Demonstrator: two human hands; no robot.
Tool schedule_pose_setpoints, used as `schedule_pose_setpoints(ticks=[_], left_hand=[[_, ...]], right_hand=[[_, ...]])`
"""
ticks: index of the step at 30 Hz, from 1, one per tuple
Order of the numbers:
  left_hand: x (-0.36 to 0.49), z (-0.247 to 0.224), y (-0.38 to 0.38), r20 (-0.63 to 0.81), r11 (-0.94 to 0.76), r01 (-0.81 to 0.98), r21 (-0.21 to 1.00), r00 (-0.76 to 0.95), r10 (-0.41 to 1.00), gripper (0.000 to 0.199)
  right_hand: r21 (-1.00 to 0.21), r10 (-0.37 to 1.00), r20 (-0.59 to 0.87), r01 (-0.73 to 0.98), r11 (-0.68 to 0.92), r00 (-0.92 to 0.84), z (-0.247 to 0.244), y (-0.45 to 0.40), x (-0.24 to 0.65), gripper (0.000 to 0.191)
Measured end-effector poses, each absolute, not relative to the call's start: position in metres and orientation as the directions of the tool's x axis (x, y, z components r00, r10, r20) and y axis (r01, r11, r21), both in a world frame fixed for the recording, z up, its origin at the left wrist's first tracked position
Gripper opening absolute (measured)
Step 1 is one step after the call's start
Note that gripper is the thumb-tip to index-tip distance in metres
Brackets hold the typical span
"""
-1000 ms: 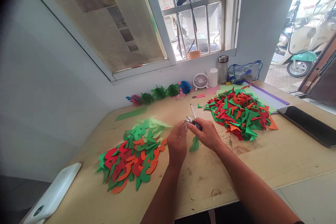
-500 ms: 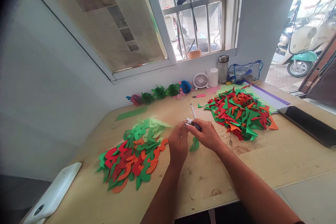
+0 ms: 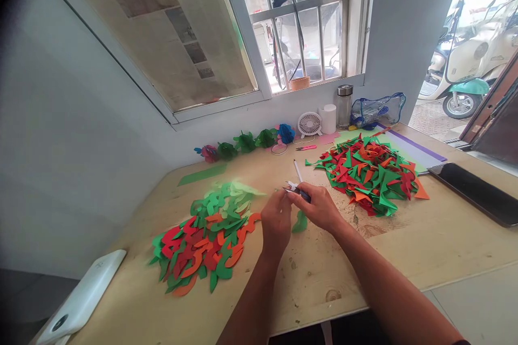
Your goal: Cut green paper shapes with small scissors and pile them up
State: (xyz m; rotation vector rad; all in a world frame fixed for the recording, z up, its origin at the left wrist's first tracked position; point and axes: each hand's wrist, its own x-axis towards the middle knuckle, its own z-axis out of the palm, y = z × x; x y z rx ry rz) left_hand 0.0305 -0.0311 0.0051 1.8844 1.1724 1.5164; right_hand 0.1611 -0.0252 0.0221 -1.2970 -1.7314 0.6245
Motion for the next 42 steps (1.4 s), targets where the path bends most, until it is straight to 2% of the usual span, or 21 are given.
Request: schedule_pose_setpoints(ticks=[15,37,42], left_hand=[[0.0303,0.0052,-0.0316,0.545,-0.527,0.341,0.778,0.050,0.837,0.026],[0.0305,0.0011,-0.0302,0.554,-0.529,0.348,0.774,0.035,0.832,0.026],[0.0273,0.0021,-0.0278,0.559,-0.512,0.370,0.775,-0.023,0.829,0.027]], right_hand=[[-0.775,0.924,0.369,0.514,0.367,-0.103,0.0229,-0.0263,0.1607,0.035],[-0.674,0.897,0.441,0.650,0.351,-0.027,0.0210,-0.0257,0.1615,0.036],[-0.676,0.892,0.452,0.662,0.323,0.027,0.0239,-0.0259,0.1638,0.035]])
